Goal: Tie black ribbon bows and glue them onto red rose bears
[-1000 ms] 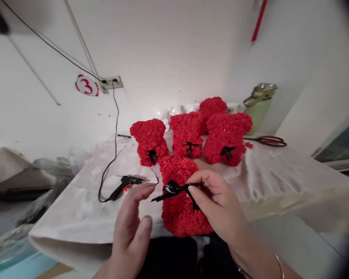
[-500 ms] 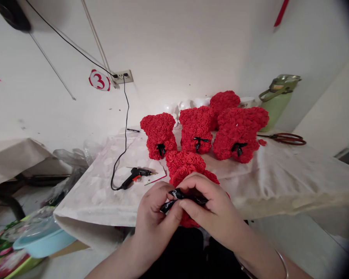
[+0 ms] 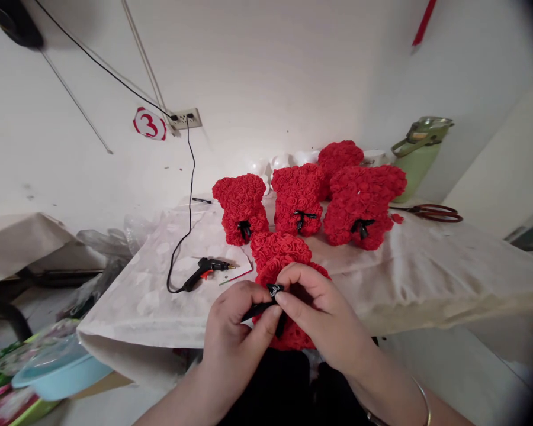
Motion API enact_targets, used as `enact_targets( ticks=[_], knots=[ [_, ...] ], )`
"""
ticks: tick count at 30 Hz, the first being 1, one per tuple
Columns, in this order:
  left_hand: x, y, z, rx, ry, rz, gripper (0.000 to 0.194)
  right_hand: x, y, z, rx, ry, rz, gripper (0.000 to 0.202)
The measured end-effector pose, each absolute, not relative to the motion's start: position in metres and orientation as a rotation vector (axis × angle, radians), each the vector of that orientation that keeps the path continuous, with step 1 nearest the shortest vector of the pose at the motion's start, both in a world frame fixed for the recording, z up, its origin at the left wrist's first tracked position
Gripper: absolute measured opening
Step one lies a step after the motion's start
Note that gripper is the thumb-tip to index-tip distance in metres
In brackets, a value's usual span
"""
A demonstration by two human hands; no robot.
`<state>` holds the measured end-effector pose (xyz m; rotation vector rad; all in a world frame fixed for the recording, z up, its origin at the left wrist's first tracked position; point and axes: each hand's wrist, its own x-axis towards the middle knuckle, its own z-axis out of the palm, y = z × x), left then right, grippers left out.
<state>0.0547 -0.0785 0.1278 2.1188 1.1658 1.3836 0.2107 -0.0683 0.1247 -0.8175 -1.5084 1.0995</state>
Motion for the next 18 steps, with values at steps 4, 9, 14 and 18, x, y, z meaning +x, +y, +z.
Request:
enact_targets(
  ticks=[4,9,14,18],
  knots=[
    [0.053,-0.080,0.128,2.078,1.174,1.393,0.010,0.210,-0.068,0.116,-0.701,-1.432,1.167,0.018],
    [0.049,-0.079,0.121,1.799,1.097,1.492,0.010,0.211,-0.073,0.114,-0.593,-1.444,1.184,0.026],
    [0.046,-0.077,0.106,1.506,0.991,1.540,0.015,0.206,-0.074,0.123,-0.688,-1.542,1.037,0.016],
    [0.046,-0.078,0.104,1.492,0.977,1.519,0.011,0.203,-0.072,0.127,-0.792,-1.628,0.967,0.005]
  ],
)
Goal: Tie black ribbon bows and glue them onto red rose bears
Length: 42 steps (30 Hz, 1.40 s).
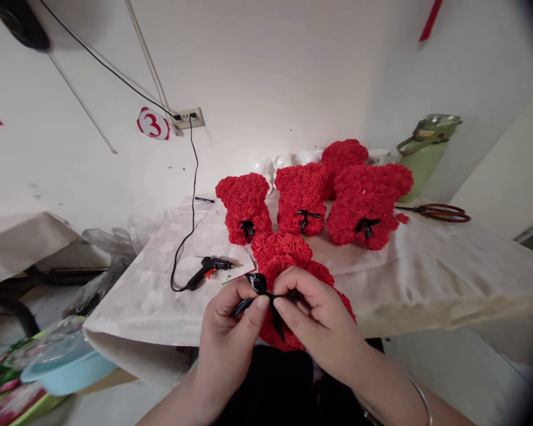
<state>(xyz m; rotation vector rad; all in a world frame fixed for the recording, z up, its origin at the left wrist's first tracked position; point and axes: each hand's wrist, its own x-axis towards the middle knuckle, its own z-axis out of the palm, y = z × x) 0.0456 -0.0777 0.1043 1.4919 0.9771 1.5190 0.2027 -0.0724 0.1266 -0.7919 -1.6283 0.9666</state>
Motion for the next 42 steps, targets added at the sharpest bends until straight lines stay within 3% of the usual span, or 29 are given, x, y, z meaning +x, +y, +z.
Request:
enact_targets(
  ticks=[9,18,29,37,42],
  knots=[
    [0.051,-0.080,0.124,1.754,1.068,1.499,0.003,0.203,-0.070,0.125,-0.768,-1.605,1.010,0.009],
    [0.046,-0.079,0.130,1.851,1.110,1.344,0.016,0.204,-0.069,0.126,-0.789,-1.592,1.184,0.019],
    [0.049,-0.076,0.112,1.289,0.725,1.252,0.025,0.195,-0.070,0.107,-0.536,-1.266,1.586,0.020],
    [0.049,-0.075,0.116,1.214,0.717,1.224,0.031,0.192,-0.073,0.116,-0.530,-1.103,1.730,0.032],
    [0.052,-0.073,0.120,1.053,0.688,1.301,0.049,0.197,-0.068,0.113,-0.437,-0.963,1.850,0.032]
  ],
)
